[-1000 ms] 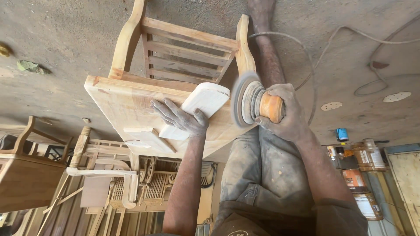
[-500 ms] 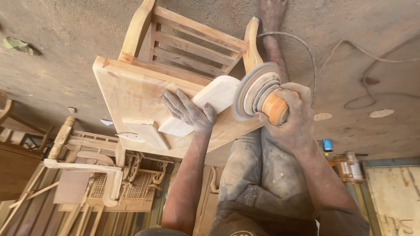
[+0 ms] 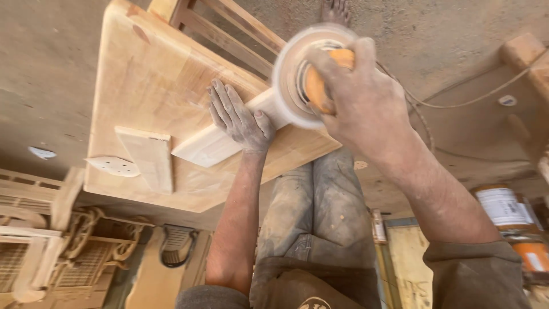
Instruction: The person uses an orbital sander to smooth the surfaces of several wooden pieces placed on a workbench. They hold each piece steady with one hand while moving the sander across the wood with the other, then set the finished piece aside and pick up the next one.
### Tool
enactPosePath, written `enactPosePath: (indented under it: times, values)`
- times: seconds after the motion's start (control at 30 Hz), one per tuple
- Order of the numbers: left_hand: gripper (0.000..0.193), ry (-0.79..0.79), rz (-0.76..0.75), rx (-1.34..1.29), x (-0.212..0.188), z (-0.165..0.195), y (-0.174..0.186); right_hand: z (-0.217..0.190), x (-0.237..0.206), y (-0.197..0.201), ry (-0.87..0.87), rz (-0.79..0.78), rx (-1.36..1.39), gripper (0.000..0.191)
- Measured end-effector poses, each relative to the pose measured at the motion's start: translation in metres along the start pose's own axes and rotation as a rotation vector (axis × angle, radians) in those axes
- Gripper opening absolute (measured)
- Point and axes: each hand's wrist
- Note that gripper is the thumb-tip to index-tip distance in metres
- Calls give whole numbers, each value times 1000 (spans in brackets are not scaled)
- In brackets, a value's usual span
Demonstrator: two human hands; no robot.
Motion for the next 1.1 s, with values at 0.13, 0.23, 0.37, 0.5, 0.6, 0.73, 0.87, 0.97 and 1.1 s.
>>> enactPosePath:
  times: [0.13,0.23,0.37,0.5,0.6,0.73,0.87,0.97,1.1]
  values:
    - [59,13,-7,-9,-1,1,0,8,-49,-58,-26,404,64,78]
    - [57,4,-9,-71,-1,0,0,26,-84,-108,-307,511,545,70]
    - [55,-15,-16,-80,-2,2,-1,45,-110,-129,-334,438,815,74]
    - [54,-52,-73,-119,-2,-6,5,42,-119,-129,-572,465,1084,70]
    - [56,-199,-123,-92,6,-31,11,31,-113,-147,-726,710,1489,64]
    - [52,-367,-245,15,2,-63,20,14,-96,-182,-755,916,1798,59]
    - [48,-379,-231,-31,-1,-67,20,2,-73,-194,-697,1042,1814,61]
    - [45,-409,-255,2,3,-63,22,-1,-62,-181,-683,1081,1743,65]
    - [43,-421,-269,-25,7,-60,26,4,-54,-135,-651,956,1449,72]
Point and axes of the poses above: each hand's wrist, its own x-axis towards the middle knuckle, its own y-axis out of the back of the hand, z = x × y, and after that the axes turned 1 degree about -x, right-handed
